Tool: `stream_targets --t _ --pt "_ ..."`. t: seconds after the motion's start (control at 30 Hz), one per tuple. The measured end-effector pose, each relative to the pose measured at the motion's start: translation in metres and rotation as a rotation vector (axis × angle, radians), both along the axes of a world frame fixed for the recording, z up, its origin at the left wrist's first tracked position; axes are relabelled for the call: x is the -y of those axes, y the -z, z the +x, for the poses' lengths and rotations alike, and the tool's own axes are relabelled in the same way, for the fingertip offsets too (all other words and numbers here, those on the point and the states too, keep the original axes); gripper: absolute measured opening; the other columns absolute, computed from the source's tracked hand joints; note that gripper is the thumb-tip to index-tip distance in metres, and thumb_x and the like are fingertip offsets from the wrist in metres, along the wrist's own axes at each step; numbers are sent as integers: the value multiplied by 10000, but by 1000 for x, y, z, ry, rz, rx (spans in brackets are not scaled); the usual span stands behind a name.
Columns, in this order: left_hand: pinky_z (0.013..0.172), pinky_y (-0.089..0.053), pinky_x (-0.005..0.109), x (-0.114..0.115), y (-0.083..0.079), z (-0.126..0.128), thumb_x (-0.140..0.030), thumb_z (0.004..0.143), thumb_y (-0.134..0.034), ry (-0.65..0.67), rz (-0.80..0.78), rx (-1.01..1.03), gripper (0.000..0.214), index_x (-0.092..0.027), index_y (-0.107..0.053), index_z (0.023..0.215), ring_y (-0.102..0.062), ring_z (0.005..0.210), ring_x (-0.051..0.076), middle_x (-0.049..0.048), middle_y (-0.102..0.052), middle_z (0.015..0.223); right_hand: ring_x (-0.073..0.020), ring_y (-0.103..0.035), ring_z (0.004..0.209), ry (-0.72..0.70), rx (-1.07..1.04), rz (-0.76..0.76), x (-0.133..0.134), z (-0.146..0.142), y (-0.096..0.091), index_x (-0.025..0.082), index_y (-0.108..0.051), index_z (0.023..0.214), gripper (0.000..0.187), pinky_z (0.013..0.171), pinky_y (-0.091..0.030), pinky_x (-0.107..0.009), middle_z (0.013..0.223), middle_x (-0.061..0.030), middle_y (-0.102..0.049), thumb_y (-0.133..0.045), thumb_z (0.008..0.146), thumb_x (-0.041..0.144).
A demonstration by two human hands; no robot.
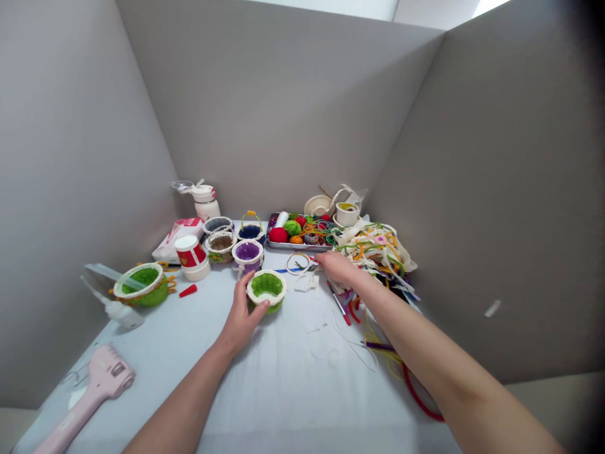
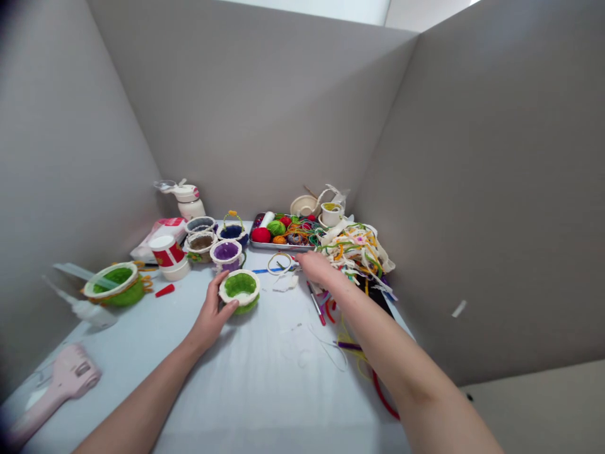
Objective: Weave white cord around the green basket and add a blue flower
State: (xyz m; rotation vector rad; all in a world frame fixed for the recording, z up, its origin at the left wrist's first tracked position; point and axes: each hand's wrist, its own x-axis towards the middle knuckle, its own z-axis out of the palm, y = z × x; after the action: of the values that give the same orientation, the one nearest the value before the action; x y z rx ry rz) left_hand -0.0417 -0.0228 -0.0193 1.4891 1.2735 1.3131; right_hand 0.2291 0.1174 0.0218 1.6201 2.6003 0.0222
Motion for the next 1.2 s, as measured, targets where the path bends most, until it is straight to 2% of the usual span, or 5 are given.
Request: stream_targets --t 0.27,0.57,0.87,1.0,1.2 --pt "1120 -304 468 -1 3 -1 -350 843 -610 -1 -12 -11 672 -225 -291 1421 -401 1331 292 130 -365 1458 -216 -661 814 25 52 -89 6 26 3 204 -713 867 159 709 -417 -258 896 -92 -727 -557 841 190" --pt "1120 -303 473 0 1 -1 -364 860 -591 6 -10 -27 649 -239 -283 1418 -405 1324 283 114 -374 1447 -222 -623 991 125 5 -5 -12 21 5 187 -681 1034 229 753 -416 -251 1098 -124 -679 -513 878 174" --pt "1115 -310 470 -1 4 -1 -362 863 -597 4 1 -38 656 -240 -282 1425 -414 1319 285 119 -387 1430 -204 -639 867 155 7 -31 -24 21 16 176 -708 869 110 712 -405 -246 935 -105 -711 -612 818 190" --pt "1115 -312 466 -1 4 -1 -364 833 -642 2 17 -58 702 -243 -280 1423 -415 1314 283 121 -384 1424 -193 -633 834 168 -29 50 -17 22 6 173 -691 848 142 668 -384 -244 922 -99 -711 -551 834 159" --pt "1125 -290 482 -1 3 -1 -362 819 -659 -11 37 -95 711 -240 -292 1416 -404 1319 287 125 -382 1417 -218 -620 824 233 -111 257 -3 27 -29 178 -653 905 183 687 -387 -279 901 -108 -699 -472 872 179"
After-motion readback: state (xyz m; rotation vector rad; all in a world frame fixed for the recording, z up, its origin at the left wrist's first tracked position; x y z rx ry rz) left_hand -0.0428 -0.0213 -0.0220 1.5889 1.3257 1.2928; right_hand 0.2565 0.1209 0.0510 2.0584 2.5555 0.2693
